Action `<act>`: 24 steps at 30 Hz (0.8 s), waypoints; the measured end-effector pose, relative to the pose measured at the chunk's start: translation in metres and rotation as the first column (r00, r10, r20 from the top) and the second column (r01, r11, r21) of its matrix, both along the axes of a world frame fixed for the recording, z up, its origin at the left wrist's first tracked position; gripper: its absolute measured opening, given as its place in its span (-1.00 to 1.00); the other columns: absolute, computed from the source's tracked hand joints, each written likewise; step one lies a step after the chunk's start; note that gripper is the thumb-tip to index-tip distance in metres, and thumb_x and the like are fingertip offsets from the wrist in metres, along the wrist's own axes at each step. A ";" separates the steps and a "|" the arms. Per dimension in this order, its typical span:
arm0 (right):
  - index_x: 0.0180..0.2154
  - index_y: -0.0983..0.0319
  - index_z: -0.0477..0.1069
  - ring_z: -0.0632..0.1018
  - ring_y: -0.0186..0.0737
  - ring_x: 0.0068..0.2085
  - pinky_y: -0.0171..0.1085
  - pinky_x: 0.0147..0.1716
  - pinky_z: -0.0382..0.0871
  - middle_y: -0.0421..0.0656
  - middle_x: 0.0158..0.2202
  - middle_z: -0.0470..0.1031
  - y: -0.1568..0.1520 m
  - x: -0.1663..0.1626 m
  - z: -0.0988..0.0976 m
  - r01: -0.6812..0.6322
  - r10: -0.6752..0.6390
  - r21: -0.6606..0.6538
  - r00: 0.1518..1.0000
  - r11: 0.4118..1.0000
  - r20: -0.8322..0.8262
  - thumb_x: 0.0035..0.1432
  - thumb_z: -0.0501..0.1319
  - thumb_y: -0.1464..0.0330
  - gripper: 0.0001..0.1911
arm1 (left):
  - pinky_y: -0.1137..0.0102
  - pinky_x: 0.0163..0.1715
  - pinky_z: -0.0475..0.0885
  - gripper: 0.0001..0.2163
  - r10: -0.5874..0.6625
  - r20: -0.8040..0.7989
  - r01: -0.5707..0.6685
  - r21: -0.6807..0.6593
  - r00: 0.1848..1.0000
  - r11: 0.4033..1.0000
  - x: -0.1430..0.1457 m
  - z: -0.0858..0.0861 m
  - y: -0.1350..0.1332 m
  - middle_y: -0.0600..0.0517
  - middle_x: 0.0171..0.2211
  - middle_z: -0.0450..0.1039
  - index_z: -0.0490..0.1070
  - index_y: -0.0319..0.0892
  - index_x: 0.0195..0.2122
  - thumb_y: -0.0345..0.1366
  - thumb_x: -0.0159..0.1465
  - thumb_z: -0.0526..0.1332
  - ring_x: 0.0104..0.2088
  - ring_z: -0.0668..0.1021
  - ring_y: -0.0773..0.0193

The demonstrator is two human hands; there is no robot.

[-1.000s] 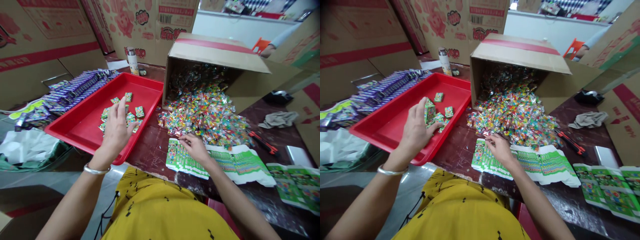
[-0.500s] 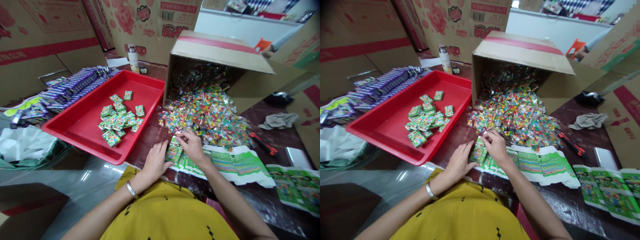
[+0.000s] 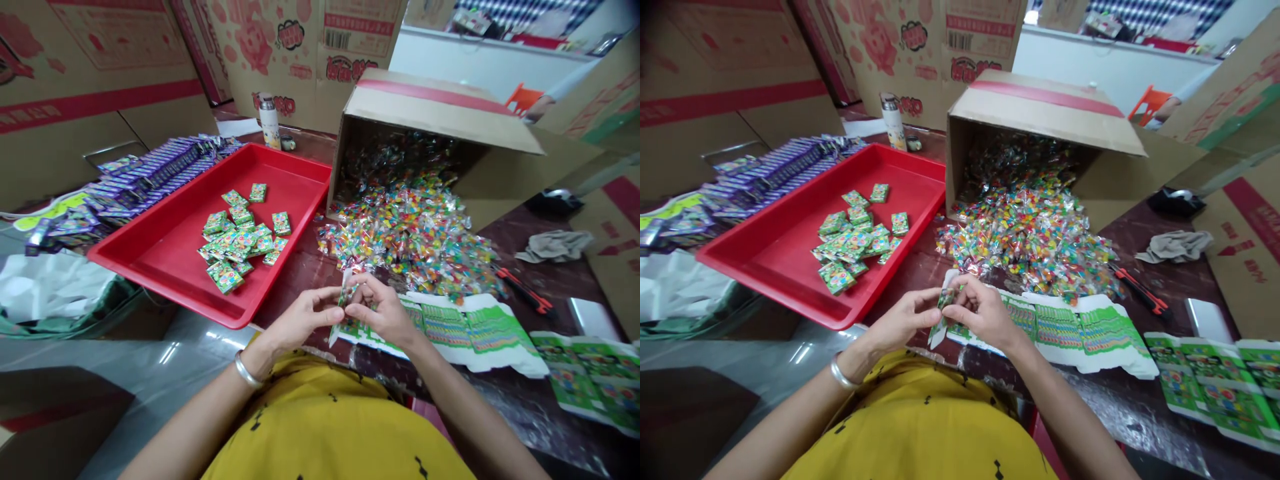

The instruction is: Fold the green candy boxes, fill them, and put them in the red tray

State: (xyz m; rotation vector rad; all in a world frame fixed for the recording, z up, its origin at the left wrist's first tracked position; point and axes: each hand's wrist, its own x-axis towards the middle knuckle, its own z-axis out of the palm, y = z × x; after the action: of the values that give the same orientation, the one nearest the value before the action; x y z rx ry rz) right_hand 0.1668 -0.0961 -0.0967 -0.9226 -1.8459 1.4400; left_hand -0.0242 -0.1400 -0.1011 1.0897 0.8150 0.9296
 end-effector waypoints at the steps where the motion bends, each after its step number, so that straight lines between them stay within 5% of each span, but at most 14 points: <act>1: -0.20 0.17 0.40 0.43 -0.33 -0.54 -0.35 -0.53 0.27 -0.32 -0.55 0.42 0.002 0.002 0.003 -0.035 0.036 -0.017 0.999 0.999 0.037 0.08 0.37 0.20 -0.71 | 0.20 0.04 0.39 -0.53 -0.029 0.012 0.029 -0.018 1.000 0.999 -0.001 0.000 -0.001 -0.08 -0.04 0.54 0.45 -0.19 0.10 -0.14 0.18 0.34 0.01 0.53 0.02; 4: -0.34 0.17 0.34 0.40 -0.34 -0.60 -0.37 -0.60 0.21 -0.34 -0.62 0.39 0.007 0.003 0.009 -0.048 0.053 -0.088 0.997 0.995 0.057 0.05 0.40 0.21 -0.71 | 0.29 -0.10 0.44 -0.60 -0.030 0.035 0.033 -0.076 0.999 0.997 -0.001 -0.003 -0.004 -0.05 -0.19 0.58 0.51 -0.21 0.01 -0.15 0.19 0.35 -0.16 0.57 0.12; 8: -0.11 0.14 0.35 0.51 -0.26 -0.42 -0.34 -0.47 0.35 -0.25 -0.41 0.50 0.001 -0.006 0.004 0.215 -0.217 -0.039 0.973 0.976 -0.081 0.03 0.41 0.23 -0.59 | 0.39 -0.26 0.43 -0.72 0.208 0.085 -0.198 -0.116 0.974 0.973 0.006 -0.011 -0.004 -0.02 -0.32 0.57 0.56 -0.25 -0.13 -0.18 0.22 0.32 -0.33 0.55 0.25; 10: -0.14 0.16 0.42 0.54 -0.19 -0.28 -0.30 -0.35 0.41 -0.18 -0.29 0.53 -0.006 -0.013 -0.005 0.278 -0.277 -0.009 0.957 0.961 -0.081 0.04 0.39 0.22 -0.65 | 0.40 -0.26 0.43 -0.75 0.346 0.090 -0.336 -0.108 0.934 0.936 0.013 -0.016 -0.005 -0.01 -0.30 0.57 0.56 -0.25 -0.16 -0.21 0.19 0.35 -0.31 0.54 0.27; 14: -0.41 0.21 0.43 0.41 -0.30 -0.48 -0.33 -0.48 0.29 -0.26 -0.50 0.41 -0.017 -0.024 -0.025 0.423 -0.422 0.011 0.904 0.906 -0.065 0.14 0.31 0.18 -0.76 | 0.40 -0.28 0.46 -0.79 0.527 0.024 -0.524 -0.081 0.850 0.848 0.025 -0.023 -0.009 0.00 -0.32 0.57 0.53 -0.26 -0.24 -0.25 0.15 0.38 -0.33 0.56 0.27; 17: -0.37 0.20 0.44 0.41 -0.30 -0.49 -0.33 -0.49 0.29 -0.26 -0.52 0.41 -0.017 -0.031 -0.031 0.485 -0.482 -0.002 0.868 0.874 -0.115 0.14 0.31 0.19 -0.79 | 0.42 -0.27 0.49 -0.68 0.618 -0.013 -0.616 0.050 0.786 0.786 0.026 -0.024 -0.013 0.04 -0.29 0.54 0.43 -0.18 -0.09 -0.29 0.15 0.38 -0.31 0.58 0.29; 19: -0.19 0.18 0.47 0.48 -0.25 -0.41 -0.30 -0.39 0.38 -0.22 -0.41 0.49 -0.017 -0.035 -0.031 0.512 -0.506 -0.015 0.844 0.859 -0.181 0.12 0.33 0.23 -0.77 | 0.42 -0.25 0.51 -0.53 0.641 -0.050 -0.628 0.152 0.766 0.763 0.023 -0.023 -0.016 0.04 -0.21 0.50 0.30 -0.08 0.10 -0.31 0.18 0.36 -0.27 0.59 0.29; 24: 0.03 0.13 0.44 0.53 -0.24 -0.33 -0.27 -0.31 0.43 -0.16 -0.24 0.53 -0.019 -0.041 -0.034 0.560 -0.523 0.087 0.810 0.824 -0.265 0.14 0.33 0.27 -0.60 | 0.38 -0.17 0.51 -0.51 0.498 -0.247 -0.427 0.290 0.831 0.857 0.012 -0.021 -0.018 -0.08 0.03 0.45 0.25 -0.04 0.24 -0.27 0.27 0.25 -0.12 0.57 0.19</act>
State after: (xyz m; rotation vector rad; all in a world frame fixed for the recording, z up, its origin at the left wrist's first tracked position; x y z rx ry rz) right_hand 0.1262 -0.1154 -0.1309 -1.0447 -1.3466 0.9736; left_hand -0.0123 -0.1582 -0.1217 1.2821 1.3064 1.3016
